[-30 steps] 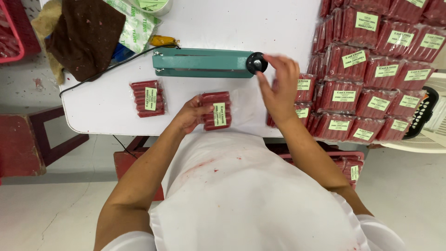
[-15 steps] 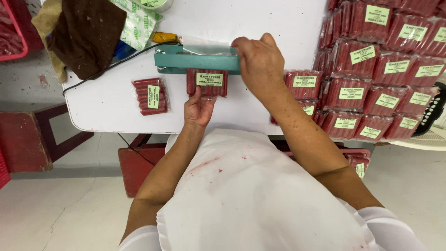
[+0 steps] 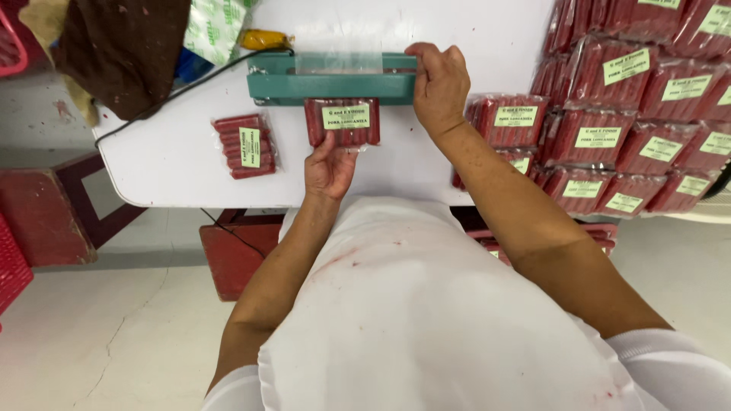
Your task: The person seals small plastic packages containing red meat products using a tabletop heat sealer, then places the sealed items into a plastic crate.
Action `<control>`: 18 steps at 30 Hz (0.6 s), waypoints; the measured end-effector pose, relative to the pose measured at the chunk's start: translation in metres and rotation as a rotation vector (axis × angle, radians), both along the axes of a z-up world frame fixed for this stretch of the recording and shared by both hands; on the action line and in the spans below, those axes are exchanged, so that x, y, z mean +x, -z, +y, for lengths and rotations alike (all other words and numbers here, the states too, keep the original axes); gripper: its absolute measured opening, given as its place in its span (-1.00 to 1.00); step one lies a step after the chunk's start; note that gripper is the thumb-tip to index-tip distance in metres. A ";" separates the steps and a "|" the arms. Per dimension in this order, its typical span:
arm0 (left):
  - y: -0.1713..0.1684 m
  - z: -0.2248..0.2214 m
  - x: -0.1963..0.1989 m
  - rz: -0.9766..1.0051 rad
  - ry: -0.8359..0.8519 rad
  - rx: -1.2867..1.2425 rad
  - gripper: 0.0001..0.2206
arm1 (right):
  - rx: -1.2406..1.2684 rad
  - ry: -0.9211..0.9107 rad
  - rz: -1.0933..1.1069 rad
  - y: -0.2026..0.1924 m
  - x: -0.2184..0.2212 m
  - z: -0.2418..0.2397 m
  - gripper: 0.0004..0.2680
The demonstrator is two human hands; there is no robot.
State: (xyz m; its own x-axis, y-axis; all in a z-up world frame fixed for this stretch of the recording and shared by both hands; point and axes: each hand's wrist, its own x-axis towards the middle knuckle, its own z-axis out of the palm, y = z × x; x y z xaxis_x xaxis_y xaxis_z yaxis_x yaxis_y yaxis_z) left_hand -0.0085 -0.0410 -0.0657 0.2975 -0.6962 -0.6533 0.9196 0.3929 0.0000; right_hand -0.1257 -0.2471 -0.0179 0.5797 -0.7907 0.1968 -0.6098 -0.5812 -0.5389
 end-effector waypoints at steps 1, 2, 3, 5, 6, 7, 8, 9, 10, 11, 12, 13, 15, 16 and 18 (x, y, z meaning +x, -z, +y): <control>0.001 -0.002 0.000 -0.001 0.000 -0.004 -0.53 | -0.004 0.000 -0.001 0.002 -0.001 -0.002 -0.80; 0.000 0.000 -0.001 0.024 0.002 0.044 -0.53 | 0.018 -0.005 0.000 0.004 -0.002 -0.001 -0.79; -0.001 0.002 -0.002 0.048 0.004 0.093 -0.52 | 0.039 -0.010 0.000 0.006 -0.004 0.000 -0.79; 0.001 -0.001 -0.001 0.051 0.010 0.106 -0.52 | 0.015 -0.023 -0.021 0.005 -0.003 -0.003 -0.79; 0.001 0.002 -0.002 0.058 0.018 0.133 -0.51 | 0.004 -0.033 -0.039 0.005 -0.003 0.000 -0.80; 0.001 0.004 -0.002 0.058 0.016 0.134 -0.51 | 0.005 -0.035 -0.039 0.005 -0.003 0.001 -0.80; 0.002 0.003 -0.002 0.063 0.014 0.134 -0.52 | 0.002 -0.036 -0.036 0.005 -0.003 0.000 -0.80; 0.003 0.002 -0.002 0.068 0.012 0.134 -0.52 | -0.001 -0.037 -0.033 0.005 -0.003 -0.001 -0.79; 0.005 0.002 -0.003 0.068 0.012 0.134 -0.52 | -0.001 -0.037 -0.033 0.005 -0.003 -0.001 -0.79; 0.006 0.002 -0.003 0.060 0.018 0.143 -0.53 | -0.008 -0.037 -0.033 0.006 -0.004 -0.001 -0.79; 0.008 0.003 -0.004 0.051 0.024 0.152 -0.53 | -0.016 -0.037 -0.034 0.007 -0.004 -0.001 -0.79; 0.008 0.004 -0.004 0.051 0.024 0.153 -0.53 | -0.015 -0.037 -0.034 0.006 -0.004 0.000 -0.79; 0.008 0.004 -0.003 0.029 0.028 0.105 -0.51 | 0.000 -0.026 -0.034 0.005 -0.003 -0.001 -0.80; 0.008 0.004 -0.004 0.028 0.026 0.105 -0.51 | 0.000 -0.028 -0.036 0.004 -0.003 -0.001 -0.80; 0.006 0.004 -0.003 0.022 0.028 0.095 -0.50 | -0.012 -0.042 -0.049 0.003 -0.002 -0.001 -0.80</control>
State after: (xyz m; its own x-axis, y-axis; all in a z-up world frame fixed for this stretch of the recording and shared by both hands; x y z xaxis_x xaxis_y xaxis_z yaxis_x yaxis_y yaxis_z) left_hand -0.0119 -0.0373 -0.0717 0.2639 -0.6384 -0.7230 0.9304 0.3663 0.0162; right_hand -0.1281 -0.2484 -0.0210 0.6020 -0.7630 0.2354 -0.5572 -0.6126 -0.5606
